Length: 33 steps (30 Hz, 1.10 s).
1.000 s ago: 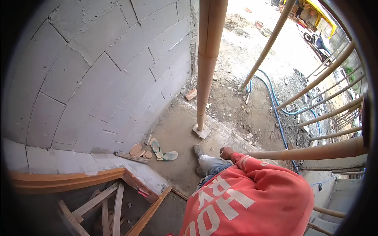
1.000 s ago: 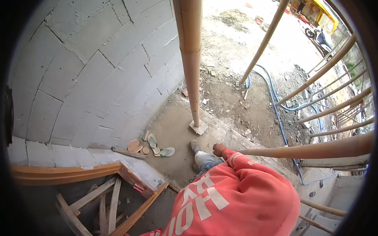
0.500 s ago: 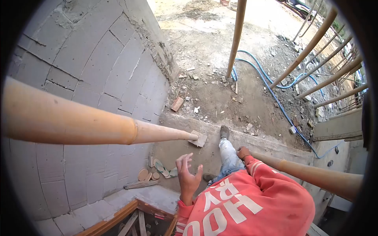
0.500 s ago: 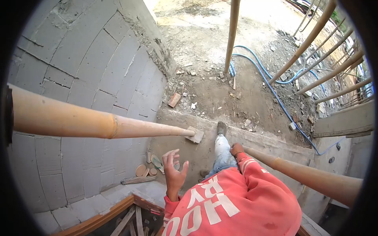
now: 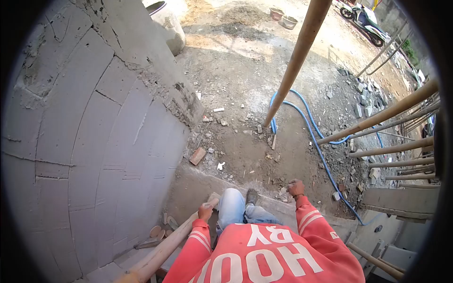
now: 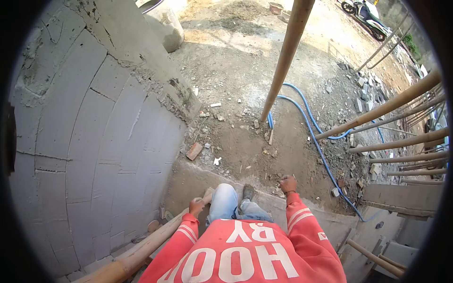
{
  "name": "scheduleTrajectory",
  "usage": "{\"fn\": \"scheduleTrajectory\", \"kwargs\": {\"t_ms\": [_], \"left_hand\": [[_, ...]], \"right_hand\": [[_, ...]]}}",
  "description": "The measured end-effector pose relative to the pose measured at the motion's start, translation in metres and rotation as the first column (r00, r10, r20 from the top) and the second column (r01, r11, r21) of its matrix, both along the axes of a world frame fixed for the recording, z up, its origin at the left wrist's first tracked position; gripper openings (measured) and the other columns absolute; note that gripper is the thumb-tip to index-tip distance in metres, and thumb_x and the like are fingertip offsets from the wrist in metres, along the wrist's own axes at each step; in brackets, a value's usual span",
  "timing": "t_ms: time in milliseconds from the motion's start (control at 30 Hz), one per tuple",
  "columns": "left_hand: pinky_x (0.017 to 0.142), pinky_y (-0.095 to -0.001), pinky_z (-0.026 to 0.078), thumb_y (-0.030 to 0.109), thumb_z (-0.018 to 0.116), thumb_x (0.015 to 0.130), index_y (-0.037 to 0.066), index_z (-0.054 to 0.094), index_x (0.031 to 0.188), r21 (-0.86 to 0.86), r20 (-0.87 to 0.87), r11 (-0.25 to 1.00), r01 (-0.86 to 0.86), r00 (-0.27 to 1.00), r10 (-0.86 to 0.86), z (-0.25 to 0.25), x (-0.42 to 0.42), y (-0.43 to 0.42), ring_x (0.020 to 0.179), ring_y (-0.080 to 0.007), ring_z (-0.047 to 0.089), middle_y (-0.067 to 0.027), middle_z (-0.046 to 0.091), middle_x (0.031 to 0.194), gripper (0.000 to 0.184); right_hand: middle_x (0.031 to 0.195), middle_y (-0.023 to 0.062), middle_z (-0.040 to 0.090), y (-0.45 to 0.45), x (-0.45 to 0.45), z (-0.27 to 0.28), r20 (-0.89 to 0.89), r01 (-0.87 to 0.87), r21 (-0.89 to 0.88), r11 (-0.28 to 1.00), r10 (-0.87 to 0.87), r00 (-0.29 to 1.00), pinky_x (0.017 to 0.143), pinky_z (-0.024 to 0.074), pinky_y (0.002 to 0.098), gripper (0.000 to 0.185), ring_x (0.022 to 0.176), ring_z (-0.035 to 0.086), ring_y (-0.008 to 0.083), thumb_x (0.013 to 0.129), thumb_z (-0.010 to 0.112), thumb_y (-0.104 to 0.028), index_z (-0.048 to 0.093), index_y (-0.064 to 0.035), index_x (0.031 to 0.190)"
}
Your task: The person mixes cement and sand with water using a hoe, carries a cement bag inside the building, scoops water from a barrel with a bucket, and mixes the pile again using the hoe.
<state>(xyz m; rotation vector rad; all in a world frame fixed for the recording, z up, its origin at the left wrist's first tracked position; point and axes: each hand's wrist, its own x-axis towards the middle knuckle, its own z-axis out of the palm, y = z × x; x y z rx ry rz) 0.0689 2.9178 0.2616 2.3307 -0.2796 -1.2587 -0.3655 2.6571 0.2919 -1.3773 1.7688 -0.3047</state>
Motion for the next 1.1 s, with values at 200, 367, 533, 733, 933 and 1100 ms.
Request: {"fn": "scheduleTrajectory", "kwargs": {"t_ms": [200,367,533,733,933,1100], "left_hand": [[0.072,-0.0389,0.055,0.034,0.072,0.076,0.007,0.07,0.109,0.213,-0.084,0.947,0.24,0.97,-0.226,-0.034,0.015,0.049,0.078,-0.0245,0.07,-0.0109,0.073,0.092,0.042],[0.074,-0.0393,0.054,0.028,0.068,0.077,0.007,0.069,0.108,0.37,-0.263,0.84,0.396,0.912,-0.314,-0.026,0.087,-0.074,0.085,-0.0255,0.069,-0.0126,0.072,0.094,0.038],[0.076,-0.0392,0.053,0.021,0.065,0.078,0.006,0.069,0.107,-0.009,-0.207,0.919,0.395,0.898,-0.388,-0.114,0.235,-0.295,0.09,-0.0256,0.068,-0.0142,0.071,0.095,0.033],[0.072,-0.0343,0.051,0.022,0.065,0.084,0.005,0.062,0.114,-0.416,0.185,0.818,0.396,0.918,-0.35,0.098,0.303,-0.833,0.077,-0.021,0.068,-0.0121,0.07,0.089,0.034],[0.073,-0.0327,0.051,0.018,0.065,0.085,0.004,0.062,0.114,-0.661,0.367,0.566,0.493,0.87,-0.329,0.163,0.363,-1.149,0.082,-0.0206,0.067,-0.011,0.07,0.089,0.033],[0.075,-0.0345,0.051,0.023,0.066,0.084,0.006,0.061,0.116,-0.392,0.352,0.769,0.504,0.855,-0.381,0.077,0.438,-1.192,0.082,-0.0206,0.068,-0.0109,0.071,0.092,0.037]], "right_hand": [[0.075,0.0157,0.07,-0.064,0.025,-0.047,-0.013,0.077,0.134,0.988,-0.076,0.997,0.052,0.0572,0.0338,0.018,0.058,0.07,0.0254,0.079,0.059,-0.006,0.066,0.0004,0.094],[0.082,0.0181,0.07,-0.107,0.054,-0.109,-0.249,-0.048,0.331,0.943,0.136,0.959,0.07,0.0558,0.0439,0.019,0.074,0.069,0.0341,0.074,0.064,-0.023,0.073,-0.0098,0.085],[0.086,0.0199,0.069,-0.179,0.126,-0.106,-0.321,-0.234,0.346,0.909,0.349,0.881,0.072,0.0542,0.0472,0.024,0.081,0.068,0.0369,0.078,0.061,-0.029,0.073,-0.0089,0.082],[0.085,0.019,0.07,-0.371,0.243,-0.102,-0.16,0.028,0.195,0.98,0.004,0.987,0.075,0.0533,0.0457,0.024,0.084,0.068,0.0362,0.08,0.06,-0.031,0.073,-0.0103,0.081],[0.084,0.0179,0.07,-0.579,0.297,-0.149,-0.125,-0.078,0.185,0.98,0.102,0.987,0.075,0.053,0.0439,0.024,0.085,0.069,0.0338,0.081,0.059,-0.031,0.074,-0.0127,0.082],[0.087,0.0151,0.072,-0.814,0.359,-0.153,-0.381,-0.599,0.361,0.714,0.7,0.604,0.076,0.0537,0.0445,0.02,0.086,0.069,0.03,0.076,0.069,-0.032,0.075,-0.014,0.084]]}}
